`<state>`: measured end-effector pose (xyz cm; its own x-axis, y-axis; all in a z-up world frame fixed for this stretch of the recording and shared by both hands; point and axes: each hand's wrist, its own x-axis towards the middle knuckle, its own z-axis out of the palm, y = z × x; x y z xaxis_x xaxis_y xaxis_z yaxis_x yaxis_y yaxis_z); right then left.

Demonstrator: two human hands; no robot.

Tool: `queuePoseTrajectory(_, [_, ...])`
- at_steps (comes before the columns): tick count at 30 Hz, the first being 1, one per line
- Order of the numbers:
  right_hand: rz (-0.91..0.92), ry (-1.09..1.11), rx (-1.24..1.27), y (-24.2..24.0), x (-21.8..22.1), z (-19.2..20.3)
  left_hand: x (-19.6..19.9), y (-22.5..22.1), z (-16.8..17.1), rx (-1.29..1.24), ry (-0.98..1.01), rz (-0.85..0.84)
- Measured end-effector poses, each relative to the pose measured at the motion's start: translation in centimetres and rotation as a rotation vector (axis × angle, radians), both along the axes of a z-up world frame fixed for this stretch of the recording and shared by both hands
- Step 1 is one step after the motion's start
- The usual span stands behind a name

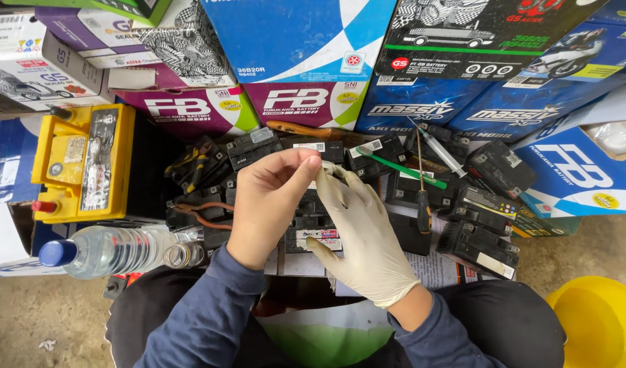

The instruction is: Putting on a pair of white protective gloves while sitting on the floor surrounded by battery boxes

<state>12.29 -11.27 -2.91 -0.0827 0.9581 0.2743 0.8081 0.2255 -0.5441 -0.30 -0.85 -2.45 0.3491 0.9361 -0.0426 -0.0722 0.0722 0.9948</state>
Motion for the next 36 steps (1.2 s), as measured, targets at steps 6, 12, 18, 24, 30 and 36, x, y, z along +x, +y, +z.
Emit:
queuePoseTrajectory(6, [-0.080, 0.079, 0.007, 0.4, -0.1, 1.4, 0.2, -0.5, -0.2, -0.006, -0.044, 0.086])
queuePoseTrajectory(12, [0.044, 0.026, 0.075, 0.4, 0.5, 0.7, 0.3, -1.4, 0.7, 0.057, 0.019, 0.093])
queuePoseTrajectory(18, [-0.010, 0.053, 0.151, 0.2, 1.0, -0.1, 0.2, -1.8, 1.0, 0.163, 0.021, 0.072])
queuePoseTrajectory(24, [-0.225, 0.402, 0.048, -0.2, 1.5, -0.3, -0.9, -6.1, 1.9, 0.625, 0.233, 0.085])
queuePoseTrajectory(30, [-0.496, -0.028, 0.040, 0.9, 3.1, -3.5, 0.5, -13.3, -2.8, 0.920, 0.280, -0.257])
queuePoseTrajectory(36, [-0.639, -0.228, -0.087, 1.4, 3.2, -4.3, 1.0, -13.5, -4.6, 0.875, 0.281, -0.253])
